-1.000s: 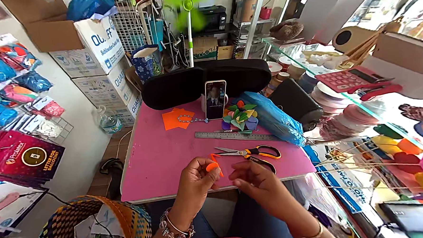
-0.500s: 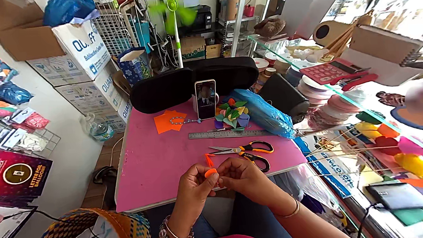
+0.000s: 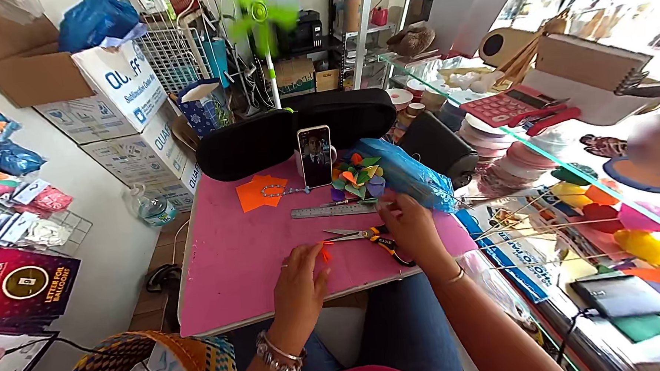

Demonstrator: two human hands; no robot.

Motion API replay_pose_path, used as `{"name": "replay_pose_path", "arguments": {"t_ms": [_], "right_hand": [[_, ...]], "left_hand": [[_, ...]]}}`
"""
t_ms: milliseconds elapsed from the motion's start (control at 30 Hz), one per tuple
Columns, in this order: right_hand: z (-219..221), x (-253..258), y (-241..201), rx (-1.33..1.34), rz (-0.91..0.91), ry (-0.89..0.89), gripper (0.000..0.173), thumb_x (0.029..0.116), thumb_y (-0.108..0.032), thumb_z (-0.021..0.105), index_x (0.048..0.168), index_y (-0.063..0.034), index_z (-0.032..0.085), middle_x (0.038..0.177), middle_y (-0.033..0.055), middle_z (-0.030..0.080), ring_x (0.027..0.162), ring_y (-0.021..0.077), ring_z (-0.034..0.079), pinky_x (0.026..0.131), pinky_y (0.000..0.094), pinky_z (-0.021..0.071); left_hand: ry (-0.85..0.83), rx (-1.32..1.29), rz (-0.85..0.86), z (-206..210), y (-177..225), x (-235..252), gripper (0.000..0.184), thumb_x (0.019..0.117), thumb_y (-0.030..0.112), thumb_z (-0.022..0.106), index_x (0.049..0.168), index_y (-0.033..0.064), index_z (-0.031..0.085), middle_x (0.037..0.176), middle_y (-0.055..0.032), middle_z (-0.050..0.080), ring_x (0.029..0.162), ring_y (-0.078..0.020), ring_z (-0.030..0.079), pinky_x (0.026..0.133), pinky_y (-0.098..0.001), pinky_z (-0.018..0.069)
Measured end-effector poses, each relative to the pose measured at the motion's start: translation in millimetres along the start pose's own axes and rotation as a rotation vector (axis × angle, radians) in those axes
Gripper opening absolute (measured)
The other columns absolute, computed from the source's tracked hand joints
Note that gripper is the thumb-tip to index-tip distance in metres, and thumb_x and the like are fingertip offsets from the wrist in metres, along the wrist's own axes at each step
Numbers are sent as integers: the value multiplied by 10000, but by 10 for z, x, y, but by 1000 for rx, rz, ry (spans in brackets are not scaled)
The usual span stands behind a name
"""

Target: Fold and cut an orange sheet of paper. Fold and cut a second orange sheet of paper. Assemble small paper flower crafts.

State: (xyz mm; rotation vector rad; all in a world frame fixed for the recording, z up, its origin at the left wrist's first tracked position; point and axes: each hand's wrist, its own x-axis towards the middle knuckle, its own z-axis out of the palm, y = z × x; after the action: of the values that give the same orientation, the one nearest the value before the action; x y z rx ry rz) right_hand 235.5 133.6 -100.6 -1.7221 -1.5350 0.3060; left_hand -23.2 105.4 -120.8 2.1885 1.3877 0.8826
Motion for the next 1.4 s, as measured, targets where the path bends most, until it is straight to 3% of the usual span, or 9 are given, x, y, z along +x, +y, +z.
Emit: {"name": "replay_pose_path", "arguments": {"t_ms": [67, 167, 333, 433, 733, 867, 1000, 1200, 1400], "right_hand": [[136, -228, 184, -137, -90, 43, 366, 1013, -285, 581, 1216, -7, 704, 1266, 186, 684, 1214, 381, 621, 1021, 583, 470], [335, -421, 403, -271, -178, 150, 382, 980, -375, 595, 1138, -63, 748, 1285, 141, 699, 1282, 423, 584, 1034, 668, 398], [365, -434, 437, -257, -163, 161, 399, 970, -406, 579, 1123, -82, 755, 1287, 116, 704, 1281, 414, 585, 1014, 655, 409], [381, -440, 438, -250, -160, 164, 405, 978, -416, 563, 1124, -90, 755, 1288, 108, 704, 1288, 400, 582, 1019, 642, 415], [360, -449, 416, -234, -149, 148, 408, 982, -406, 554, 1138, -85, 750, 1301, 117, 697, 1296, 418, 571, 1029, 648, 403], [366, -444, 420, -242, -148, 160, 405, 977, -395, 556, 1131, -75, 751, 1297, 128, 697, 1288, 421, 577, 1020, 649, 406], [365, -441, 418, -257, -138, 155, 424, 979, -417, 544, 1129, -77, 748, 1296, 127, 698, 1289, 417, 579, 1020, 645, 409], [358, -436, 419, -267, -147, 149, 438, 980, -442, 542, 1134, -88, 748, 1303, 124, 694, 1298, 419, 570, 1025, 641, 407], [370, -432, 433, -272, -164, 180, 426, 972, -430, 547, 1127, -94, 757, 1285, 116, 705, 1275, 417, 590, 1006, 643, 425]], "left_hand": [[11, 123, 133, 151, -80, 90, 450, 955, 95, 659, 1404, 100, 628, 1438, -225, 572, 1282, -444, 578, 1003, -584, 503], [-23, 215, 199, 324, -145, 202, 472, 943, -37, 598, 1375, 142, 661, 1468, -197, 561, 1298, -422, 579, 1024, -574, 496], [24, 305, 209, 354, -113, 217, 236, 945, -7, 617, 1097, 75, 778, 1063, -174, 709, 1005, -357, 699, 849, -484, 579], [70, 300, 181, 207, -242, 115, 151, 956, 33, 634, 1011, 50, 773, 986, -157, 710, 904, -318, 719, 782, -451, 603], [350, 564, -627, -1776, -1200, -1054, 270, 1039, 91, 538, 1207, -54, 693, 1243, -370, 615, 1189, -560, 581, 971, -714, 447], [389, 634, -950, -2113, -1321, -1513, 440, 1028, 122, 546, 1427, -61, 533, 1425, -416, 458, 1297, -613, 470, 1013, -740, 394], [463, 505, -655, -1967, -1147, -1129, 430, 1040, 128, 544, 1405, -98, 533, 1432, -416, 455, 1315, -603, 459, 1047, -711, 389], [40, 365, -318, -1300, -930, 335, 463, 1034, 271, 590, 1401, -11, 581, 1473, -258, 517, 1371, -440, 487, 1126, -612, 381], [-173, 527, -183, -713, -1199, 1314, 543, 1073, 377, 499, 1552, 126, 446, 1615, -120, 409, 1519, -370, 308, 1187, -624, 238]]}}
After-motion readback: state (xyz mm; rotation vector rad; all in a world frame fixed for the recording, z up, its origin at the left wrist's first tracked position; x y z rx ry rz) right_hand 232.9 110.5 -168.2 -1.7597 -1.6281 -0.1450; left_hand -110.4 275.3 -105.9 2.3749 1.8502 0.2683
